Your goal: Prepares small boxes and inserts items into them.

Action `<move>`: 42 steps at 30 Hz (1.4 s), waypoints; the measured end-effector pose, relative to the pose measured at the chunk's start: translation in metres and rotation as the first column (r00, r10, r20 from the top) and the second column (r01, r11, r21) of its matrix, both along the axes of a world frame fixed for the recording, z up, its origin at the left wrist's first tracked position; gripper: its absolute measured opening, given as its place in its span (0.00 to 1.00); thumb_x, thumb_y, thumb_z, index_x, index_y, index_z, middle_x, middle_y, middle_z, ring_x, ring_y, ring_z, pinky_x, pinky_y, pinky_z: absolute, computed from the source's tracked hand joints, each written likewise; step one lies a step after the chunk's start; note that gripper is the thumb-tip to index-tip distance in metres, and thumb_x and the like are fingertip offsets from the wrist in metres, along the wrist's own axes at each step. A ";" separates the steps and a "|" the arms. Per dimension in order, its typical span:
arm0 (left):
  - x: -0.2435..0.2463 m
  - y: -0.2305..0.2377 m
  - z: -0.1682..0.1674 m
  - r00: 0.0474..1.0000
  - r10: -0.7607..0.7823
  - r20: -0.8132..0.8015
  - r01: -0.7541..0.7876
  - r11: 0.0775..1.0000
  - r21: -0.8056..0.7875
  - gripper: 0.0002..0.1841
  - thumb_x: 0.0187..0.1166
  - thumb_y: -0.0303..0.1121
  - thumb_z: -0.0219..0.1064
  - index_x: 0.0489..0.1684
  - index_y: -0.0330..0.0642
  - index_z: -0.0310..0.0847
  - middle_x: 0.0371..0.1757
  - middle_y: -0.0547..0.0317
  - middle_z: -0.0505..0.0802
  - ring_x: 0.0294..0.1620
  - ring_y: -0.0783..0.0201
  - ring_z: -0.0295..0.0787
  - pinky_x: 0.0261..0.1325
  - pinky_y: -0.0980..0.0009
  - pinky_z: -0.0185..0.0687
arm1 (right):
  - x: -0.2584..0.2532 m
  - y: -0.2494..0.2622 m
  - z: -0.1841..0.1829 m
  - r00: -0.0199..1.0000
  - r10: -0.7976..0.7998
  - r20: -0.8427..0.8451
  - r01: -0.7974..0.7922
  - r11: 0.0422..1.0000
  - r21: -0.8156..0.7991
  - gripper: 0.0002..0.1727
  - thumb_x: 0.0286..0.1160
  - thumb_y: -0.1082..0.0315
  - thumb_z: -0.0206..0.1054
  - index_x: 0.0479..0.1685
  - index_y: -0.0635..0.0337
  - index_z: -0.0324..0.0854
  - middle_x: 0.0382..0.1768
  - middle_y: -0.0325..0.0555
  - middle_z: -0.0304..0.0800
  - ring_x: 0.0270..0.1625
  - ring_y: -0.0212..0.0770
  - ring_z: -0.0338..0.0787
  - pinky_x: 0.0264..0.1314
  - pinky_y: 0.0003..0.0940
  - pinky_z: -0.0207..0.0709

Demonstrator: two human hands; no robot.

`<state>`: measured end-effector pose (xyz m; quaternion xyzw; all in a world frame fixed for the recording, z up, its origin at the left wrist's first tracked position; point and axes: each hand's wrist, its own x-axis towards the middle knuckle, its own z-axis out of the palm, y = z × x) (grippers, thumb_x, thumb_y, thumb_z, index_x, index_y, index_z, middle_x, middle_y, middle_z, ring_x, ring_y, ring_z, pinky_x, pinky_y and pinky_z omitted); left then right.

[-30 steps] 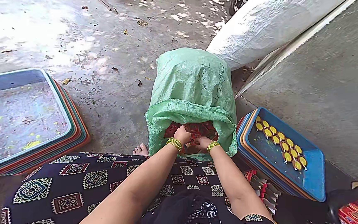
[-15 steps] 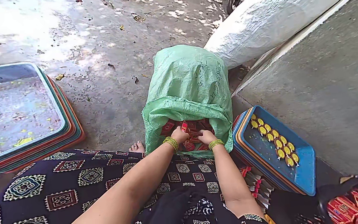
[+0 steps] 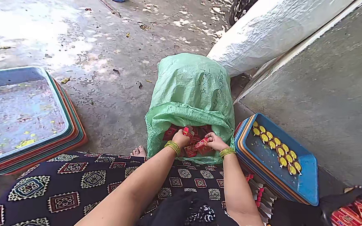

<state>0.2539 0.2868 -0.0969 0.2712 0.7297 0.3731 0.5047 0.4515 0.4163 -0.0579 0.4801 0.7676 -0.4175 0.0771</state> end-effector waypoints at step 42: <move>0.018 -0.010 0.023 0.817 -0.290 0.498 0.242 0.957 0.161 0.40 0.73 0.37 0.67 0.88 0.48 0.52 0.63 0.39 0.87 0.57 0.46 0.90 0.53 0.48 0.89 | 0.054 -0.056 0.063 0.640 0.122 -0.758 -0.017 0.989 0.145 0.09 0.72 0.80 0.70 0.47 0.67 0.91 0.50 0.48 0.96 0.53 0.38 0.94 0.62 0.35 0.89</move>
